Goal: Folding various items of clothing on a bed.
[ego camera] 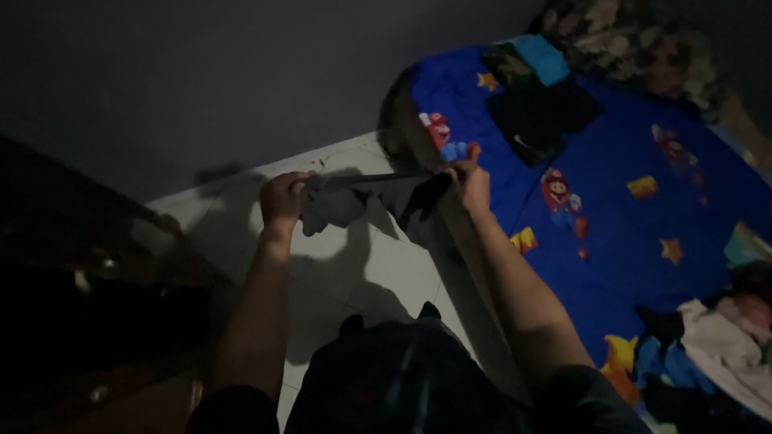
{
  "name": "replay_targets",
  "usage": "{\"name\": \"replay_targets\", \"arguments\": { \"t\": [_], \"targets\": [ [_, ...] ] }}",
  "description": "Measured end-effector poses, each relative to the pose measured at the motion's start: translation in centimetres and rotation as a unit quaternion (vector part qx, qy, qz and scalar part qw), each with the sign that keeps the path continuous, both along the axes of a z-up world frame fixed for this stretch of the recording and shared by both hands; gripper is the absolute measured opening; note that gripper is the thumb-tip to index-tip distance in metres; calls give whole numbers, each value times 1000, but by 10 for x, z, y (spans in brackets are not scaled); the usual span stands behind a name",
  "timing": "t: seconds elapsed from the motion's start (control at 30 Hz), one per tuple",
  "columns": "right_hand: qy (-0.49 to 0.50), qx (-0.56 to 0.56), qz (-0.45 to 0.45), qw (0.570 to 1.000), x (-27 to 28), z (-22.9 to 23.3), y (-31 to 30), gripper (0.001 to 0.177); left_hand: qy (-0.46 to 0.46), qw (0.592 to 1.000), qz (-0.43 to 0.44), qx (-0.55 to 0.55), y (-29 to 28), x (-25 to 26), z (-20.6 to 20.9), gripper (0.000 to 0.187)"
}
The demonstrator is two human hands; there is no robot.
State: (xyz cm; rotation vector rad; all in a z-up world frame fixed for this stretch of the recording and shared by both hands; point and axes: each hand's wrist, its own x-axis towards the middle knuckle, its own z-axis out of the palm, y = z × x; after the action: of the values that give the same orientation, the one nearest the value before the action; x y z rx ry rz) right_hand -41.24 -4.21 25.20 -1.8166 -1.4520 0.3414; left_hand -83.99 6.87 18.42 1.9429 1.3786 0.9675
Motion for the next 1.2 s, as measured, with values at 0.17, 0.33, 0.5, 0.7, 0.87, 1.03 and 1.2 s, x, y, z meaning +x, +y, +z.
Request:
{"name": "replay_targets", "arguments": {
  "t": [0.17, 0.33, 0.5, 0.7, 0.87, 1.03, 1.2],
  "targets": [
    [-36, 34, -74, 996, 45, -11, -26, 9, -30, 997, -44, 48, 2, 58, 38, 24],
    [-15, 89, -165, 982, 70, 1, -79, 9, -8, 992, -84, 98, 4, 135, 77, 20],
    [9, 128, -267, 955, 110, 9, -142, 11, -77, 977, -187, 72, -18, 217, 140, 24],
    [6, 193, -370, 909, 172, 8, -235, 7, -162, 923, -300, 179, -44, 336, 149, 20],
    [21, 212, -455, 865, 229, 11, -316, 3, -159, 879, -416, 170, -72, 441, 126, 27],
    [1, 284, -459, 842, 301, 32, -384, 6, -218, 842, -451, 200, -117, 536, 185, 28],
    [-136, 348, -421, 827, 356, 128, -410, 12, -277, 783, -471, 295, -145, 641, 246, 30]
  ]
}}
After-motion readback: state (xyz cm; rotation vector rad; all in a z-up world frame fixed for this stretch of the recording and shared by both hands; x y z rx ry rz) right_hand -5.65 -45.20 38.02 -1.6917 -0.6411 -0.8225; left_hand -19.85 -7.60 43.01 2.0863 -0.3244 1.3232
